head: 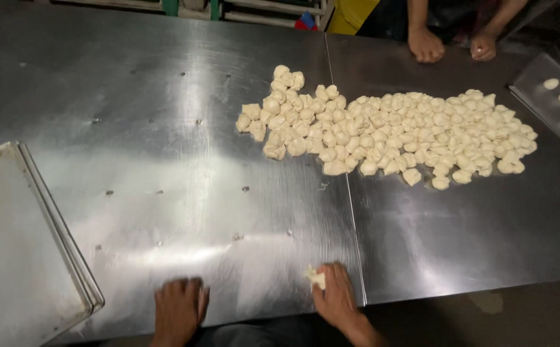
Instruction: Rounding dough pieces into small balls and placing them on baking trays.
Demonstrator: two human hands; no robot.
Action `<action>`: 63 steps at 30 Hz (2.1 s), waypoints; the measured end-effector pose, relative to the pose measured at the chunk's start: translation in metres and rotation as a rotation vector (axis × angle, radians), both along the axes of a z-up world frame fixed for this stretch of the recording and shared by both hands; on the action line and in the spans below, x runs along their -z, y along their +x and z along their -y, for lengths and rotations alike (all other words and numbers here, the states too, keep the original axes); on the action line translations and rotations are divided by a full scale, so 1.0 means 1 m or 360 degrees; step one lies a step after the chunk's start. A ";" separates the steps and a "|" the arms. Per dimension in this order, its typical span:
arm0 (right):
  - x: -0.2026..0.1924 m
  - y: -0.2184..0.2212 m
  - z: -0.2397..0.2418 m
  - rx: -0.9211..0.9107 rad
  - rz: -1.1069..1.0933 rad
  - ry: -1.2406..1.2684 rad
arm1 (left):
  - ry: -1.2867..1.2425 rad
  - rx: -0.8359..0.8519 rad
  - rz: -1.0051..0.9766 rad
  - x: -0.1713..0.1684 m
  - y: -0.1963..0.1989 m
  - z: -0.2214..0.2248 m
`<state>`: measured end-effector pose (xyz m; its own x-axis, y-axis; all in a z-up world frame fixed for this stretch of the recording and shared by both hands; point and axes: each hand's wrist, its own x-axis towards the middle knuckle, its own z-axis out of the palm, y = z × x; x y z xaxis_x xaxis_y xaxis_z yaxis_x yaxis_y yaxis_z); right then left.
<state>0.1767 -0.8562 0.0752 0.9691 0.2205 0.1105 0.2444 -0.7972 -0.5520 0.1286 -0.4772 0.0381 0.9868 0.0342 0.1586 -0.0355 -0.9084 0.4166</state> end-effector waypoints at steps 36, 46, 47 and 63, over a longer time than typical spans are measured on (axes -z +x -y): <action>0.011 0.069 -0.096 0.0145 0.0944 -0.0276 | 0.0168 0.0055 0.0535 -0.009 0.084 0.054; -0.074 -0.044 -0.108 -0.0044 -0.0440 0.1125 | -0.1684 0.0144 -0.0609 -0.083 -0.005 0.077; -0.085 -0.058 -0.115 -0.0055 -0.0359 0.1040 | -0.1711 0.0182 -0.0711 -0.099 -0.015 0.085; -0.056 -0.081 -0.122 0.0426 0.0474 0.0567 | -0.2689 0.0309 -0.0827 -0.082 -0.060 0.125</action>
<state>0.0955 -0.7344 0.1316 0.9016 -0.1316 0.4120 0.2452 -0.6292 -0.7376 0.0684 -0.6023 0.1205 0.9283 -0.2982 -0.2222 0.3471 0.4803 0.8055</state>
